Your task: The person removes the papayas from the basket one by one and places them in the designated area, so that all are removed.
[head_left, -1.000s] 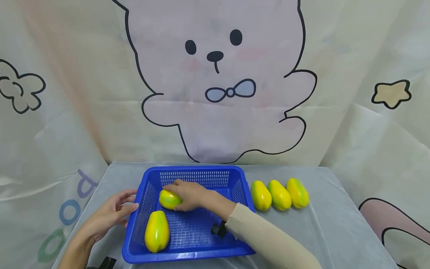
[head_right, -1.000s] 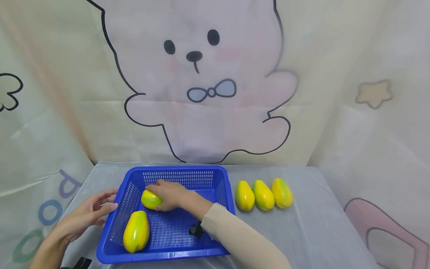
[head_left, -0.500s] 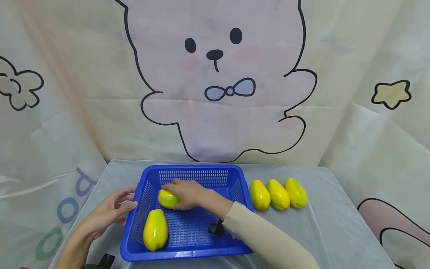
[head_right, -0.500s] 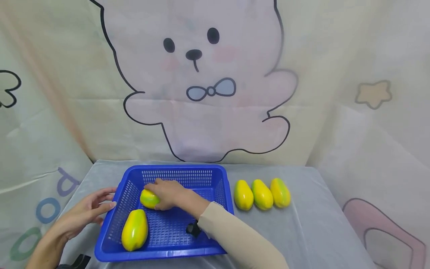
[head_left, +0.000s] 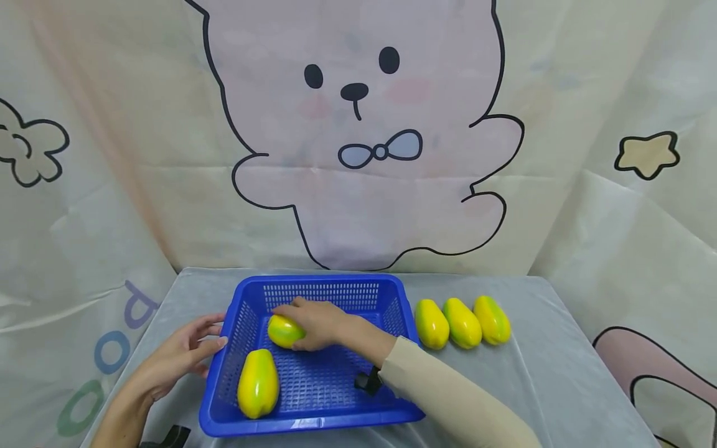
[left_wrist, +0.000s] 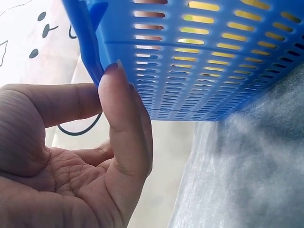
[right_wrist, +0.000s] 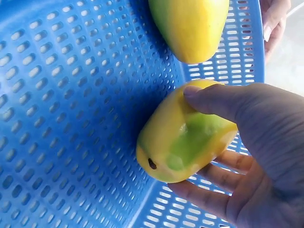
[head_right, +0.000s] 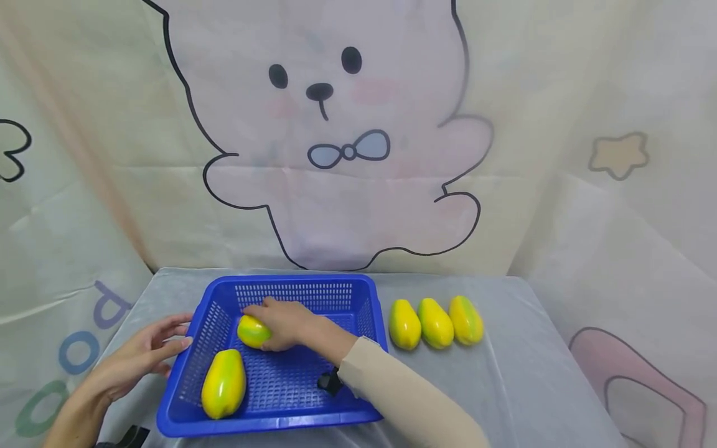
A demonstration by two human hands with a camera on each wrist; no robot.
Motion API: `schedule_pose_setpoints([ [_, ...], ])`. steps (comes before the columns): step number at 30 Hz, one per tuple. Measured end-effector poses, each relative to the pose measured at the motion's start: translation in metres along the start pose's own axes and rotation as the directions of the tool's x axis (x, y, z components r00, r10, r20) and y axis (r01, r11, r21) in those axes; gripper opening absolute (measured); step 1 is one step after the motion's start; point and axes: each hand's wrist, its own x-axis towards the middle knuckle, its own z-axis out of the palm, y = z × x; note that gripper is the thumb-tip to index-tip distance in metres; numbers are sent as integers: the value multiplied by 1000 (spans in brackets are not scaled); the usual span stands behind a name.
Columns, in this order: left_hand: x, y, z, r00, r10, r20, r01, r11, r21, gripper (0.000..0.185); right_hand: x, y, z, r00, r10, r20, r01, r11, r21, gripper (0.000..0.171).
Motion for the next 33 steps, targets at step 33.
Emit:
schedule_pose_setpoints([
  [33, 2, -2, -3, 999, 24, 40, -22, 999, -45, 78, -53, 4, -27, 992, -85, -97, 101, 980, 174, 70],
])
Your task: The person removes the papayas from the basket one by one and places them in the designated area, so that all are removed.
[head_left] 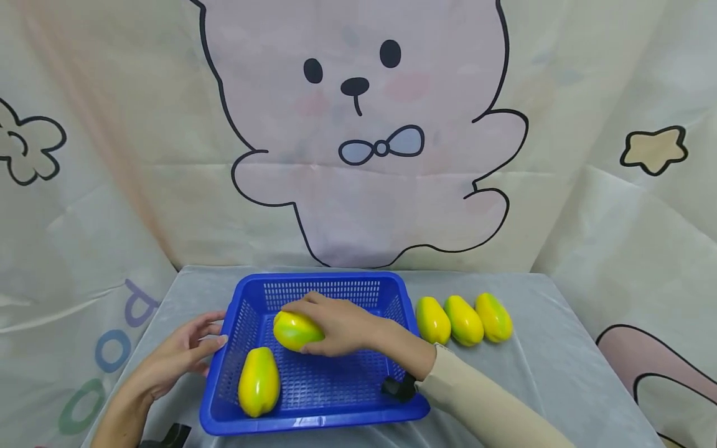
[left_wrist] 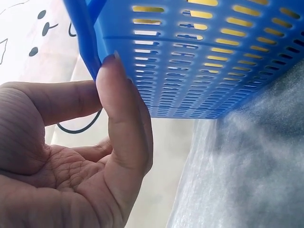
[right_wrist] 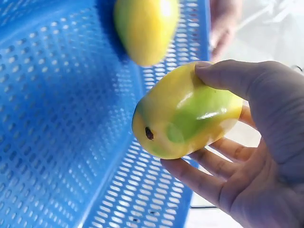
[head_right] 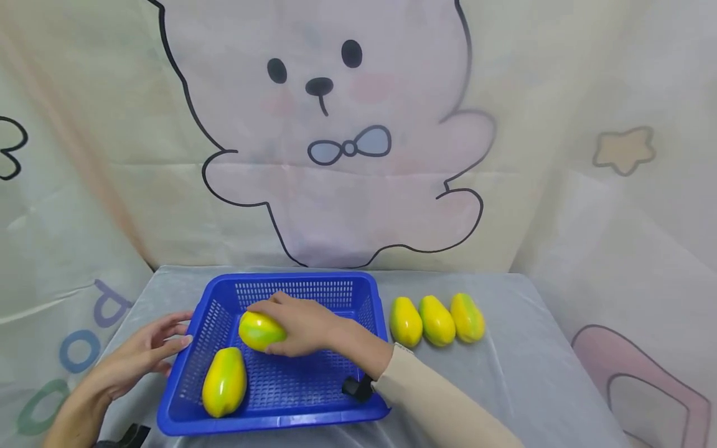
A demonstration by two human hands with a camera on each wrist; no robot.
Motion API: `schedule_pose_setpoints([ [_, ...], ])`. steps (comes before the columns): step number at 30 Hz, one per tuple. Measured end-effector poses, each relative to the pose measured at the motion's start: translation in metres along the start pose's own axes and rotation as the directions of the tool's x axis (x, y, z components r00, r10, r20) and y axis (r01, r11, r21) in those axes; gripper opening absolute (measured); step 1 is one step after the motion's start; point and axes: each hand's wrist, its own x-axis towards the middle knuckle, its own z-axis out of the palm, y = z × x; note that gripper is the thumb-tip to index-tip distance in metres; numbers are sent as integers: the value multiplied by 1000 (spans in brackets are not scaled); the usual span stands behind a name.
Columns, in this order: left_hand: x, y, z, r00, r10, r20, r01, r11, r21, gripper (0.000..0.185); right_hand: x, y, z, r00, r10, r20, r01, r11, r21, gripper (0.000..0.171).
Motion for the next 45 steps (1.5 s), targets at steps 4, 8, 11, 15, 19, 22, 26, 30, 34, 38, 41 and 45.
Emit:
schedule_pose_setpoints([
  [4, -1, 3, -2, 1000, 11, 0, -11, 1000, 8, 76, -8, 2, -11, 999, 12, -31, -11, 999, 31, 71],
  [8, -1, 3, -5, 1000, 24, 8, -24, 1000, 5, 75, -13, 6, -13, 998, 33, -46, -31, 998, 46, 72],
  [11, -1, 1, -6, 1000, 16, 7, -16, 1000, -2, 74, -16, 8, -12, 998, 37, -52, -34, 997, 64, 73],
  [15, -2, 1, -4, 1000, 4, -6, -4, 1000, 2, 75, -21, 9, -14, 995, 47, -89, -40, 996, 83, 75],
  [19, -1, 3, -2, 1000, 6, -13, -6, 1000, 6, 76, -29, 11, -18, 990, 60, -129, -47, 994, 98, 76],
  [22, 1, 3, -2, 1000, 15, -18, -15, 1000, 2, 75, -34, 12, -21, 988, 55, -143, -40, 994, 104, 76],
  [26, 2, 2, 0, 1000, 25, -18, -25, 1000, -10, 74, -43, 13, -25, 984, 65, -164, -46, 992, 116, 75],
  [30, 1, 2, 0, 1000, 13, -22, -13, 1000, -10, 75, -53, 13, -28, 979, 76, -187, -45, 985, 169, 76],
  [34, 1, 1, -1, 1000, 20, -21, -20, 1000, -3, 74, -63, 16, -30, 969, 82, -232, -30, 976, 218, 77],
  [38, 3, 1, -1, 1000, 23, -19, -23, 1000, 2, 75, -72, 20, -31, 957, 95, -275, -21, 966, 258, 78],
  [41, 3, 1, 0, 1000, 19, -21, -19, 1000, 7, 75, -78, 21, -30, 950, 101, -296, -20, 964, 266, 78],
  [45, 2, 1, 1, 1000, 22, -20, -22, 1000, 4, 74, -88, 22, -30, 945, 125, -301, -47, 966, 254, 77],
])
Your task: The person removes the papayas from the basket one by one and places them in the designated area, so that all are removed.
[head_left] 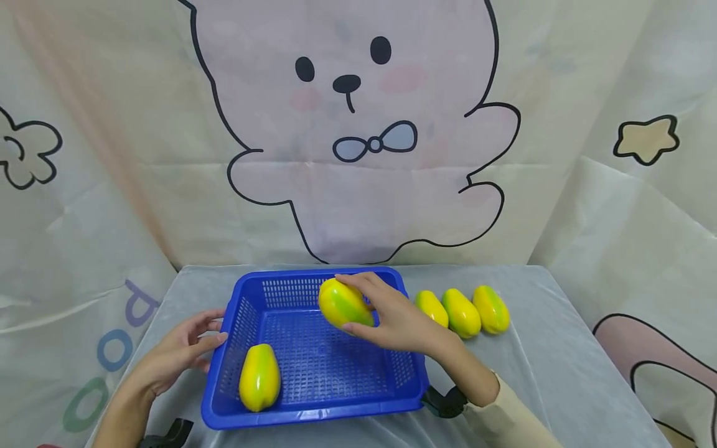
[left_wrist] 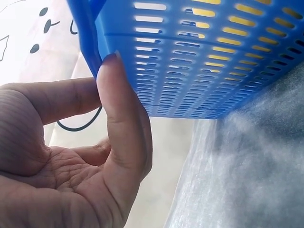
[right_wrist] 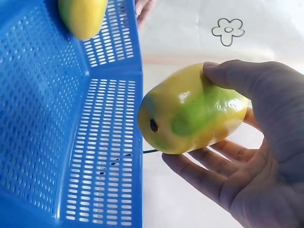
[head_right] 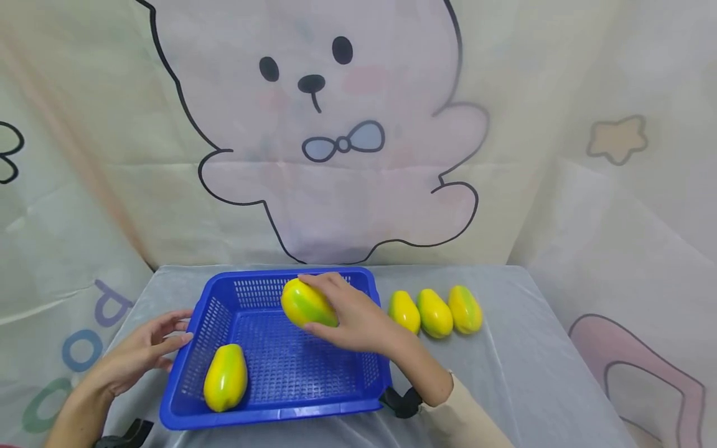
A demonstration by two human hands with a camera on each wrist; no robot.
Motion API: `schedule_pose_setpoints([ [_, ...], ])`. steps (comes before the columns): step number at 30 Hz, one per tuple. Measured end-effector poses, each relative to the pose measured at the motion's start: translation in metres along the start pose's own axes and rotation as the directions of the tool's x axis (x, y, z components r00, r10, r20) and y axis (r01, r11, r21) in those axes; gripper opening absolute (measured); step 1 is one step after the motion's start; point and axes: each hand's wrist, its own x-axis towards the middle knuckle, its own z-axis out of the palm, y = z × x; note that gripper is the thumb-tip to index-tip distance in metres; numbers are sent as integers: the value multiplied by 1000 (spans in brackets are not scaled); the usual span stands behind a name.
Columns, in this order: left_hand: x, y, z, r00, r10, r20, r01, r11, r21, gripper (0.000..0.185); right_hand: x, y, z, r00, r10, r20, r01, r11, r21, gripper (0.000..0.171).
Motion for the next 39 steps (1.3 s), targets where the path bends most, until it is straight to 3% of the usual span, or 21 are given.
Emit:
schedule_pose_setpoints([
  [8, 0, 0, 4, 1000, -12, -16, 12, 1000, 5, 76, -17, 3, -8, 999, 29, -45, -26, 998, 65, 77],
  [17, -2, 2, 3, 1000, -23, -21, 23, 1000, 9, 75, -37, 14, -8, 984, 46, -172, -31, 996, 87, 80],
  [27, -4, 0, 3, 998, -38, -43, 39, 999, 15, 78, -64, 30, -17, 930, 102, -354, -59, 990, 130, 82],
  [34, 0, 0, 3, 1000, -6, -25, 6, 1000, 3, 75, -86, 42, -21, 897, 194, -397, -137, 976, 170, 88],
  [39, 0, -1, 2, 1000, 13, -24, -13, 1000, 7, 74, -97, 51, -18, 878, 263, -400, -207, 962, 178, 82],
])
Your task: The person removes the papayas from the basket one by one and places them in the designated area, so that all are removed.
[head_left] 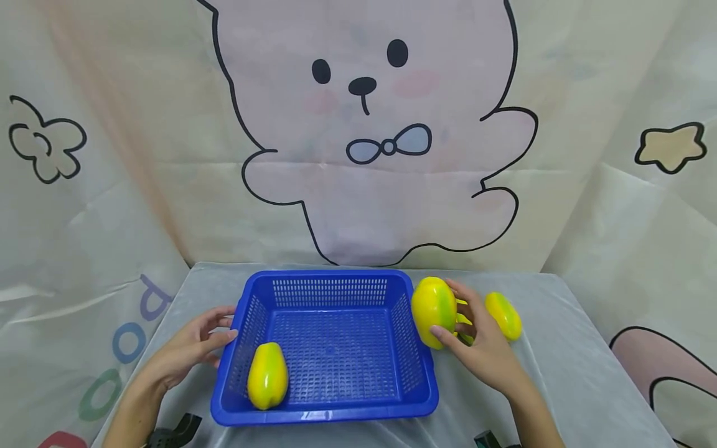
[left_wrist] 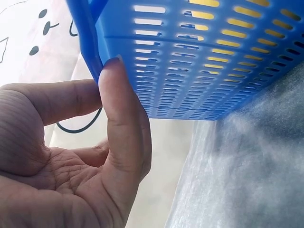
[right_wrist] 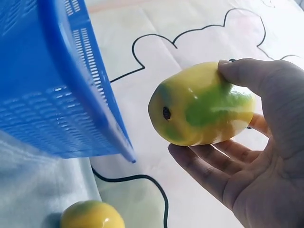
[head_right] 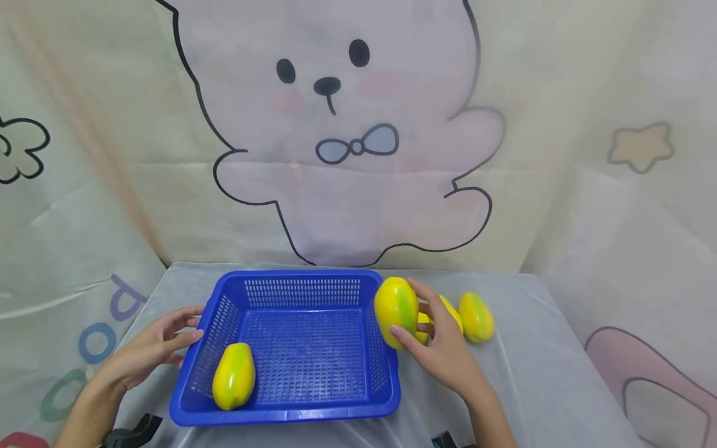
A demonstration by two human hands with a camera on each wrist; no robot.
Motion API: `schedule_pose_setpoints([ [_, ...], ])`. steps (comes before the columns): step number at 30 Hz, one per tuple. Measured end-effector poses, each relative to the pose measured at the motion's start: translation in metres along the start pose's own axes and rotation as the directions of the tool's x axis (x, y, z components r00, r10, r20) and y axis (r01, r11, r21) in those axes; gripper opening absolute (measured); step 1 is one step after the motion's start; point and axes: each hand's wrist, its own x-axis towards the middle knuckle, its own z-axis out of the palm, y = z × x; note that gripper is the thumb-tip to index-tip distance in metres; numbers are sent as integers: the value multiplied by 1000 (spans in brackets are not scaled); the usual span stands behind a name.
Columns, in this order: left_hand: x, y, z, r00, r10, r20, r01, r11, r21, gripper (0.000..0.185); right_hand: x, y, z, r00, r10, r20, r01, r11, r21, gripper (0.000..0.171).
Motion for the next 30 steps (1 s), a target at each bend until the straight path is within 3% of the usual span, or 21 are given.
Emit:
schedule_pose_setpoints([
  [13, -1, 3, 2, 1000, -25, -16, 25, 1000, 8, 76, -15, 20, 0, 994, 91, -58, -91, 996, -4, 76],
  [20, -4, 2, 3, 999, -36, -19, 36, 999, 0, 77, -24, 35, 4, 993, 96, -68, -97, 995, -5, 75],
  [30, -3, 4, -1, 1000, 10, -7, -10, 1000, 1, 75, -38, 54, 13, 979, 197, -53, -200, 978, -61, 76],
])
